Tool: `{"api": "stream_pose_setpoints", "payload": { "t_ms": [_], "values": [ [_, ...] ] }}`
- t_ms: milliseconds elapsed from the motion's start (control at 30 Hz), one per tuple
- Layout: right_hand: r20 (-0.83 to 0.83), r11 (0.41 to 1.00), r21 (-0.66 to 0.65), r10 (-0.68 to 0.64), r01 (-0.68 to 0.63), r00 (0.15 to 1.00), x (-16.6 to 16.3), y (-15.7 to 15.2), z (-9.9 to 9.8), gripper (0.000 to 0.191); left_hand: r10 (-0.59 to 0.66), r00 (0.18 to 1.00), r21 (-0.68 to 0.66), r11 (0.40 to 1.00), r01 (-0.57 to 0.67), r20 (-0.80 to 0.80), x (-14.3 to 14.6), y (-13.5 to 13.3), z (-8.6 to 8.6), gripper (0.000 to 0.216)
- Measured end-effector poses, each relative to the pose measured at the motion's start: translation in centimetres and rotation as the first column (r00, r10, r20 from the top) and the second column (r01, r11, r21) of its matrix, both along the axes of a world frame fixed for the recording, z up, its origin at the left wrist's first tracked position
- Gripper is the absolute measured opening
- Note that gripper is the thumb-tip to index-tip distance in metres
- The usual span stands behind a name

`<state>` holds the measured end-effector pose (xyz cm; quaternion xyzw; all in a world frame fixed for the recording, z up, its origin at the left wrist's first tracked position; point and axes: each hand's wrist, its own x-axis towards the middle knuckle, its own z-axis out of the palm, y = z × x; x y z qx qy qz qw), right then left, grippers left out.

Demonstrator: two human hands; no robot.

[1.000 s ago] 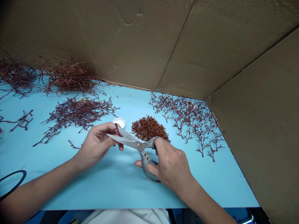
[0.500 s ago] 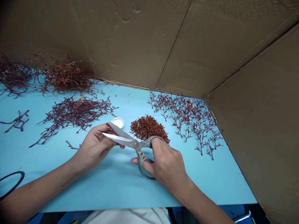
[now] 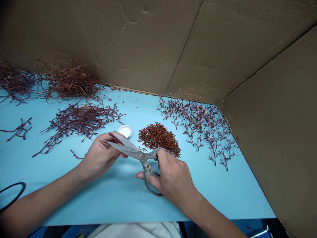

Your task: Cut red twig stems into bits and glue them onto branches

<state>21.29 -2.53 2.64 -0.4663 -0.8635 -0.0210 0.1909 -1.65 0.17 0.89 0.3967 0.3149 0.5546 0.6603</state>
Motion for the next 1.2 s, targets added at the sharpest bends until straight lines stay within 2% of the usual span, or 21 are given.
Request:
{"api": "stream_pose_setpoints", "payload": {
  "t_ms": [300,633,967,1200],
  "values": [
    [0.050,0.999,0.051,-0.005,0.002,0.999,0.1,-0.3,0.3,0.055,0.066,0.990,0.052,0.997,-0.060,-0.126,-0.7,0.6,0.2,0.021],
    [0.131,0.981,0.191,-0.039,0.014,0.991,0.1,-0.4,0.3,0.055,0.074,0.972,0.084,0.995,-0.057,-0.221,-0.9,0.4,1.1,0.017],
    [0.135,0.966,0.260,-0.051,0.014,0.990,0.1,-0.4,0.0,0.058,0.060,0.980,0.048,0.997,-0.052,-0.192,-0.9,0.4,1.4,0.022],
    [0.136,0.960,0.278,-0.064,0.024,0.989,0.4,-0.2,-0.3,0.060,0.020,0.995,0.007,1.000,-0.020,-0.098,-0.8,0.4,0.5,0.024]
  ]
}}
